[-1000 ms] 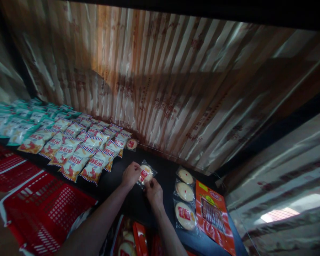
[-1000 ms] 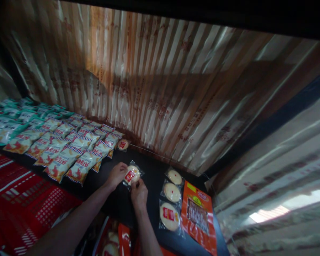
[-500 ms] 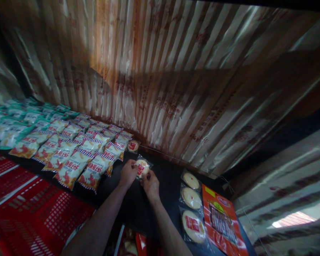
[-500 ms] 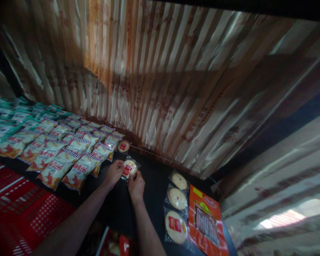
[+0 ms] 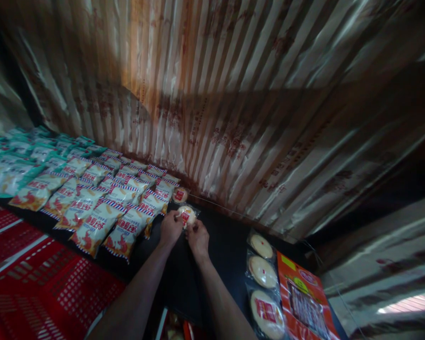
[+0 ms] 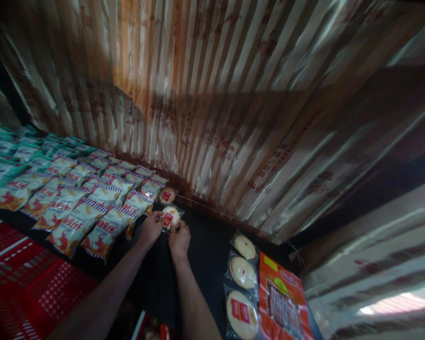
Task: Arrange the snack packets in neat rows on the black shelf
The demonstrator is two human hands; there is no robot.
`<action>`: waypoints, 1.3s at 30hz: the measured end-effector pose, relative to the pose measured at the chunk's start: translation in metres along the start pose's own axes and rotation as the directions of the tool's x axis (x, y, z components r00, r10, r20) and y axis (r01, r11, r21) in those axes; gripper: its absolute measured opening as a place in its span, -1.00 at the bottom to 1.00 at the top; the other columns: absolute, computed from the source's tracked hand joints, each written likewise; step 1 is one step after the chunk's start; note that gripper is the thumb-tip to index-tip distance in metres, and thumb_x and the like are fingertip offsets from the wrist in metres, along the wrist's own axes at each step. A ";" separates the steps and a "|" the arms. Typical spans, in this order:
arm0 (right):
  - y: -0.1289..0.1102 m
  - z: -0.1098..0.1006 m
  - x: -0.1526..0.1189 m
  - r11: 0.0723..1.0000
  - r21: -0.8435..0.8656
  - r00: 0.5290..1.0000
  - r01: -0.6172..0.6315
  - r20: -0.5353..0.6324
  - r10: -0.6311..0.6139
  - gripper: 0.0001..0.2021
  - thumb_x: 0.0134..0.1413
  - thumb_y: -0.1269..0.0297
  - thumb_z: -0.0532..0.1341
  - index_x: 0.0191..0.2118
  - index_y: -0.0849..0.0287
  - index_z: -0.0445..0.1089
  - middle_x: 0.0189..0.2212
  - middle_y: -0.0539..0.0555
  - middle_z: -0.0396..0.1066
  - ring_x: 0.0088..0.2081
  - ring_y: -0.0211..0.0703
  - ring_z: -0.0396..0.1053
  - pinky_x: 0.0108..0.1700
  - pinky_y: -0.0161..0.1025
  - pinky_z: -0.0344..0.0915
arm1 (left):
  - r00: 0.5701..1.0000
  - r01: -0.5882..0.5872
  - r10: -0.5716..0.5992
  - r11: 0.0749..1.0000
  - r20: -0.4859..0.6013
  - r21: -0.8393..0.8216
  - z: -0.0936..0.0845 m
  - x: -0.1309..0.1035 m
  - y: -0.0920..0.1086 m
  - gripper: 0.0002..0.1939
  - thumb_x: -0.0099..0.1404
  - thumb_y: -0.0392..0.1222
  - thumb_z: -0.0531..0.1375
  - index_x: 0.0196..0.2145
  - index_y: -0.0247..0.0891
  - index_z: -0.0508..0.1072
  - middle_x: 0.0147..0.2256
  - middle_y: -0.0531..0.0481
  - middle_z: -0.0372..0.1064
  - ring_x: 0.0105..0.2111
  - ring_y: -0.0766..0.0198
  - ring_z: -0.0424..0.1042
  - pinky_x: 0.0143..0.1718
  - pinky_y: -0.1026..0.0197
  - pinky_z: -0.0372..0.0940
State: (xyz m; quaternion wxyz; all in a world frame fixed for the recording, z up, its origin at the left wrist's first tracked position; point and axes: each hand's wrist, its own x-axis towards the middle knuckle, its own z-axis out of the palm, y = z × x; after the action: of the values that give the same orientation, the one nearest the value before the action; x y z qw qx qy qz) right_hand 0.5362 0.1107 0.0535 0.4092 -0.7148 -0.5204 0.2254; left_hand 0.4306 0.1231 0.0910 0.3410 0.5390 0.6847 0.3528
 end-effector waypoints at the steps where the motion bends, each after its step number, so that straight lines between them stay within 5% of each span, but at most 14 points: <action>1: 0.000 0.001 0.002 1.000 -0.025 1.000 0.013 -0.009 -0.014 -0.76 0.02 0.24 0.11 -0.23 0.23 0.41 -0.50 0.05 0.44 -0.50 -0.20 0.40 -0.48 -0.34 0.29 | 1.000 -0.002 0.002 1.000 -0.008 0.011 0.000 0.001 0.000 -0.75 0.21 -0.33 0.05 -0.16 -0.34 0.41 -0.13 -0.16 0.44 -0.11 0.25 0.40 -0.12 0.30 0.22; 20: -0.005 0.018 0.031 0.995 -0.064 0.997 0.070 -0.024 -0.072 -0.73 0.00 0.20 0.08 -0.24 0.18 0.43 -0.49 0.02 0.43 -0.47 -0.20 0.37 -0.43 -0.33 0.27 | 0.977 -0.125 0.135 0.990 -0.164 0.072 0.013 0.016 -0.010 -0.72 0.17 -0.40 0.04 -0.18 -0.32 0.44 -0.01 -0.18 0.36 0.03 0.22 0.32 0.05 0.23 0.19; 39: -0.028 0.021 0.055 0.993 -0.117 1.000 0.008 0.020 -0.005 -0.75 0.00 0.23 0.11 -0.21 0.15 0.42 -0.42 -0.01 0.47 -0.38 -0.22 0.40 -0.30 -0.34 0.25 | 0.989 -0.115 0.122 0.990 -0.079 0.085 0.009 0.019 -0.004 -0.62 0.19 -0.39 0.00 -0.06 -0.30 0.40 0.03 -0.10 0.34 0.06 0.23 0.27 0.12 0.22 0.11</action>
State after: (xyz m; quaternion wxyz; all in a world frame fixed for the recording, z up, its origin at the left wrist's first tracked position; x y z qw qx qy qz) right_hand 0.5241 0.1726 0.0701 0.3620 -0.7337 -0.5391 0.2001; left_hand 0.4325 0.1419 0.0817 0.2682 0.5769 0.6787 0.3670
